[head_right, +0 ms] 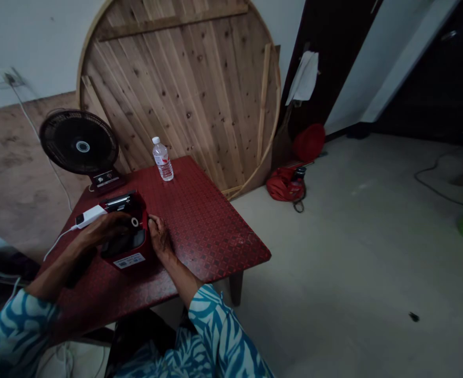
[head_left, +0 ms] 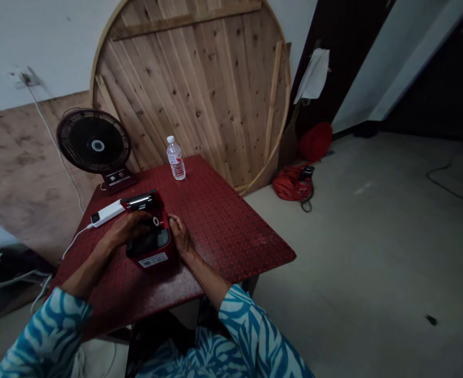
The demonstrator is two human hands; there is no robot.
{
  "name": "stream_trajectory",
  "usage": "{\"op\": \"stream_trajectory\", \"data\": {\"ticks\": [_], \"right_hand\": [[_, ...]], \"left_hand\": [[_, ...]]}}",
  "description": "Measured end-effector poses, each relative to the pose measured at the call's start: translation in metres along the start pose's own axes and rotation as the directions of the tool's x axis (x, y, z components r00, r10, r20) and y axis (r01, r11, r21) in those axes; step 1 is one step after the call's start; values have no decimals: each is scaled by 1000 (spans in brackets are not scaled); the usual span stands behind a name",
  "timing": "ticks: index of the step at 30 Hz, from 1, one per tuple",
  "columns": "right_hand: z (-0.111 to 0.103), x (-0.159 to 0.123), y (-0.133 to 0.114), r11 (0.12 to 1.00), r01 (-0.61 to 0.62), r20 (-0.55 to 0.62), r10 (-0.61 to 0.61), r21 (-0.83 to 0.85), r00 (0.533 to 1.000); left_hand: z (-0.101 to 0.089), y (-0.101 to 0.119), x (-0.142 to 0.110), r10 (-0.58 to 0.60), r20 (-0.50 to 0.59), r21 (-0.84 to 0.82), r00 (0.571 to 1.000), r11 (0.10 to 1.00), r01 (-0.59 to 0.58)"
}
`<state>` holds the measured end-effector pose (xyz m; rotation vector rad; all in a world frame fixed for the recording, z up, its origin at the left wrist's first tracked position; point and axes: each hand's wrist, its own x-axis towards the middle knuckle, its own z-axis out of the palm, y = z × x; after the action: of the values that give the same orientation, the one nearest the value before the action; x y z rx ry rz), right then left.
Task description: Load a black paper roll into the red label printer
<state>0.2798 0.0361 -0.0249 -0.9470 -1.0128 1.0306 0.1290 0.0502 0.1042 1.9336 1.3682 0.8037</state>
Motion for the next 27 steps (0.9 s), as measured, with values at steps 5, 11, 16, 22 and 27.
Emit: {"op": "stream_trajectory", "data": {"ticks": [5, 11, 16, 22, 27], "right_hand": [[-2, -6, -22, 995, 7, -45, -2, 101, 999], [-3, -18, -49, 976, 189, 145, -203, 104, 968], [-14, -25, -74, 960, 240, 308, -275, 146, 911], [-27, -38, -86, 954, 298, 259, -280, -33, 924], [-27, -46, -84, 964, 258, 182, -243, -63, 953]], "left_hand": [[-5, 21, -40, -80, 12, -226, 997, 971, 81], [7, 27, -53, -148, -60, -489, 987, 867, 100], [24, 32, -50, -132, 11, -586, 991, 803, 113], [45, 35, -57, -169, 8, -583, 986, 800, 142], [46, 46, -65, -120, 73, -475, 990, 869, 140]]}}
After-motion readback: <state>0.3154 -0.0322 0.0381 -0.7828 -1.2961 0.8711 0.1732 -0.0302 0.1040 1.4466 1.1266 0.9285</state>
